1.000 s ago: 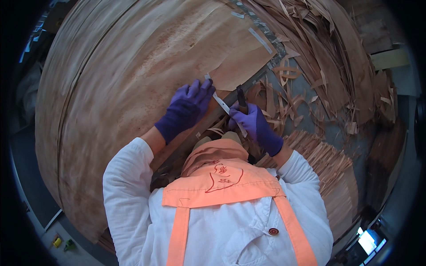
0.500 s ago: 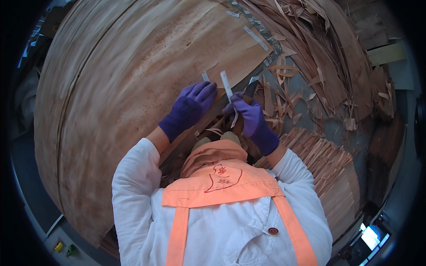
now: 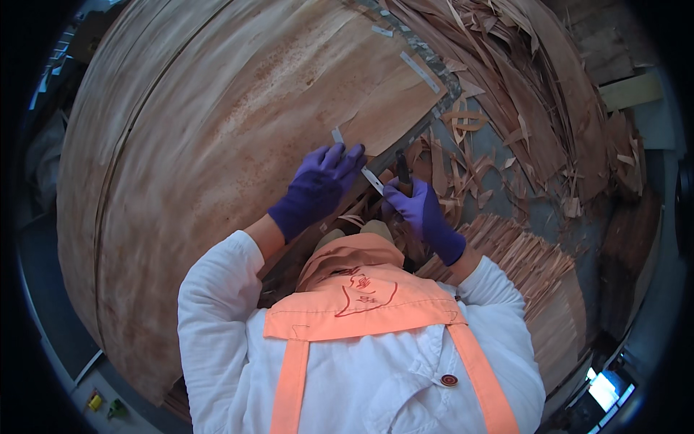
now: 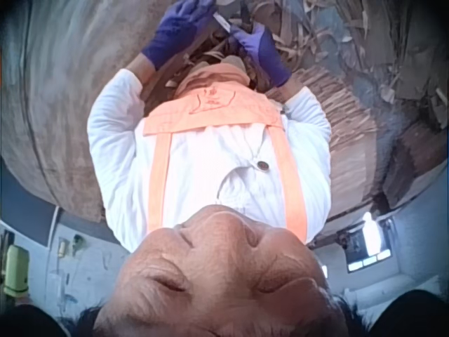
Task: The person prepares large sheets of wood veneer by putting on gloves, using a hand tool to score or cut a thin strip, and then carefully peeling a layer away from a larger stack on a work table.
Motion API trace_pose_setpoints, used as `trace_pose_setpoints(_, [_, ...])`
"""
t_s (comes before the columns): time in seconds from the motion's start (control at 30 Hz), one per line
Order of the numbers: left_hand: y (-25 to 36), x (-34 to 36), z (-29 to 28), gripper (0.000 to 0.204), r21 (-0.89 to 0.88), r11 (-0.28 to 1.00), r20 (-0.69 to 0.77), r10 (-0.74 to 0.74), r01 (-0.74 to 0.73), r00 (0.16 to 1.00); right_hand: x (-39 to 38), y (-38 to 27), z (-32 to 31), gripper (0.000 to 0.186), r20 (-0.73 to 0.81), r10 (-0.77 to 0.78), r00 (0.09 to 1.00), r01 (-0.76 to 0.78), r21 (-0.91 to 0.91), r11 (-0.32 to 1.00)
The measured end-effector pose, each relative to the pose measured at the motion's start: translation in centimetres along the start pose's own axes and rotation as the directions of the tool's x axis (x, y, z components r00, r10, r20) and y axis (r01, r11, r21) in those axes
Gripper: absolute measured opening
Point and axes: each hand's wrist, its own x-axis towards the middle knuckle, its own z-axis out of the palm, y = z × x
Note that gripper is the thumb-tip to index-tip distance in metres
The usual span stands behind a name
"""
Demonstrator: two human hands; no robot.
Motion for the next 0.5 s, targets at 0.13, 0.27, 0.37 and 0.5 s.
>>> trace_pose_setpoints(0.13, [0.0,0.2,-0.4,0.043,0.006,1.000,-0.008,-0.004,0.004,1.000,0.6,-2.2,-1.3,0.015,0.099,0.019,0.995,-0.010,-0.088,0.996])
trace_pose_setpoints(0.27, [0.1,0.1,0.0,0.041,-0.018,1.000,-0.018,-0.019,0.018,1.000,-0.2,-4.1,-3.3,0.016,0.083,0.187,0.979,-0.166,-0.217,0.962])
trace_pose_setpoints(0.37, [0.0,0.7,-0.6,0.039,-0.125,0.989,-0.050,-0.087,0.080,0.995,-0.7,-6.5,-3.6,0.015,0.045,0.170,0.984,-0.163,-0.130,0.978])
trace_pose_setpoints(0.5, [-0.6,2.7,-0.5,0.034,-0.235,0.946,-0.140,-0.261,0.224,0.955,2.2,-8.8,-1.2,0.016,0.029,-0.055,0.998,0.053,0.038,0.998])
